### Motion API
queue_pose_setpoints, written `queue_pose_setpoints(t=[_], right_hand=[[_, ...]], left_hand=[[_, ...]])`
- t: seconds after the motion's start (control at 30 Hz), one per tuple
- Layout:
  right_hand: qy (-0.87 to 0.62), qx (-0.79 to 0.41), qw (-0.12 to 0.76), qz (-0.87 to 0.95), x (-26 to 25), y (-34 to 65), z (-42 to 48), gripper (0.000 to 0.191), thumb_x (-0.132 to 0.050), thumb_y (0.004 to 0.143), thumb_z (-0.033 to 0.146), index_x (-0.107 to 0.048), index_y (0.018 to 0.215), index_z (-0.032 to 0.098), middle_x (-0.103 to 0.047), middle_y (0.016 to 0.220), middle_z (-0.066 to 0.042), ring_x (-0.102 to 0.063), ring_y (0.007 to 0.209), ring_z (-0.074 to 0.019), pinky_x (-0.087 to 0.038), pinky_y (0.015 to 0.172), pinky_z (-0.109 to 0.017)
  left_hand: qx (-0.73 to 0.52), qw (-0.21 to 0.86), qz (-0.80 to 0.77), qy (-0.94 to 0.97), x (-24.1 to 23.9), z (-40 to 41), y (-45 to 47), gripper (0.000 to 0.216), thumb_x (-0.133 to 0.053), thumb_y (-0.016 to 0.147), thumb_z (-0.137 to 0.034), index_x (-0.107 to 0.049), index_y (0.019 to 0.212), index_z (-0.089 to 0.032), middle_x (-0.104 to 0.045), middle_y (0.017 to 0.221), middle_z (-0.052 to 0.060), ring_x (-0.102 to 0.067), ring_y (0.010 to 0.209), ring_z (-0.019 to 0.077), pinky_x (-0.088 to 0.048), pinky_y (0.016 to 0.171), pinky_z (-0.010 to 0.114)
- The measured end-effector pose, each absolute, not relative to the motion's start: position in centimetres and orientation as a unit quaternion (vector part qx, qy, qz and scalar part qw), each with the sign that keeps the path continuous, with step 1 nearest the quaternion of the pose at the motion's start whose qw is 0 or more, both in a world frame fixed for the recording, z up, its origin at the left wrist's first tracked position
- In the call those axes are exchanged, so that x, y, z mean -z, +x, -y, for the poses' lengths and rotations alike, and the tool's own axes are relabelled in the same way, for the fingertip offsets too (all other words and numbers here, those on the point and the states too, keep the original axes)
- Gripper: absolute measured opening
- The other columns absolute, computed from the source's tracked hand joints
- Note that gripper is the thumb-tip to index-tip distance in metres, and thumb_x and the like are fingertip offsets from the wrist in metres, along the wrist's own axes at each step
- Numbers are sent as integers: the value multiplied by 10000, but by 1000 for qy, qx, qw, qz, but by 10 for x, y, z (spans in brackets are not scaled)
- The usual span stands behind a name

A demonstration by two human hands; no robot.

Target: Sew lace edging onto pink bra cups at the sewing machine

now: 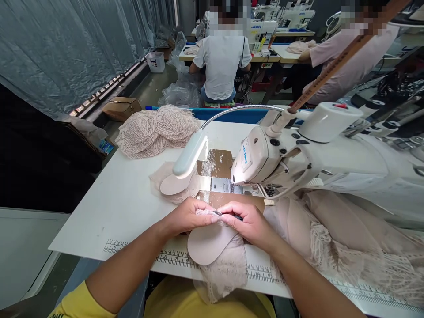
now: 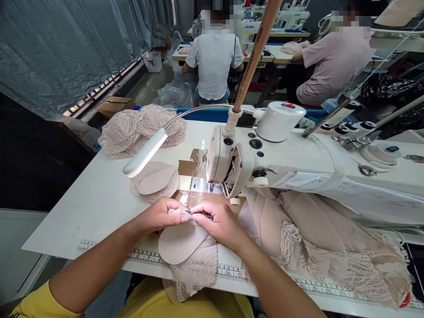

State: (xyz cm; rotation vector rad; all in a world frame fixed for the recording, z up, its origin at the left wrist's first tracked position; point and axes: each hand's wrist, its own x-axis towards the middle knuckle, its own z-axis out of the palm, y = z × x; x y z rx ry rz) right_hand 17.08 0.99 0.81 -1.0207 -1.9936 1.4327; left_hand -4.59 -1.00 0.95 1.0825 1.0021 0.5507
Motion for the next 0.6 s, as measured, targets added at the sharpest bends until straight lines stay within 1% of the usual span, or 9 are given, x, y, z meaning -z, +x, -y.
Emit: queue_pose_setpoints(t=[0.17,0.27,0.4,0.47,0.6], right_hand=[[-377,-521,237,729,-5,174,-12,151,-585,882,283,-691,968,220,-691,915,-12,-628,838,-160,-474,747,-281],[-371,-525,220,733,-5,174,-12,178,-589,881,300,-686,1014,231,-694,939,-11,-629,848,-165,-473,754,-289],[-363,-532,214,735,-6,170,-11,195,-590,885,317,-683,1035,235,-700,959,-13,-632,870,-171,-475,769,-294],[-359,-533,220,734,-7,168,-10,193,-598,881,314,-687,1033,236,-703,958,-12,-633,865,-168,-477,765,-289],[-358,-535,231,729,-7,165,-7,158,-598,880,290,-708,978,233,-712,926,-9,-639,848,-160,-480,757,-279]], left_hand=[[-233,686,-479,496,-7,11,-51,386,-691,761,-496,-631,768,-116,-313,448,-82,-239,404,46,-144,383,197],[-238,685,-472,502,-5,11,-50,352,-668,787,-464,-633,775,-114,-311,446,-81,-232,405,47,-137,387,203],[-251,693,-433,519,-5,11,-46,344,-655,800,-411,-583,654,-108,-316,519,-58,-250,484,52,-159,440,205],[-250,699,-420,521,-7,11,-45,350,-651,801,-399,-564,632,-106,-332,554,-46,-264,514,56,-175,458,204],[-233,704,-418,525,-8,11,-44,388,-647,798,-415,-511,590,-117,-314,539,-51,-254,505,55,-163,455,208]])
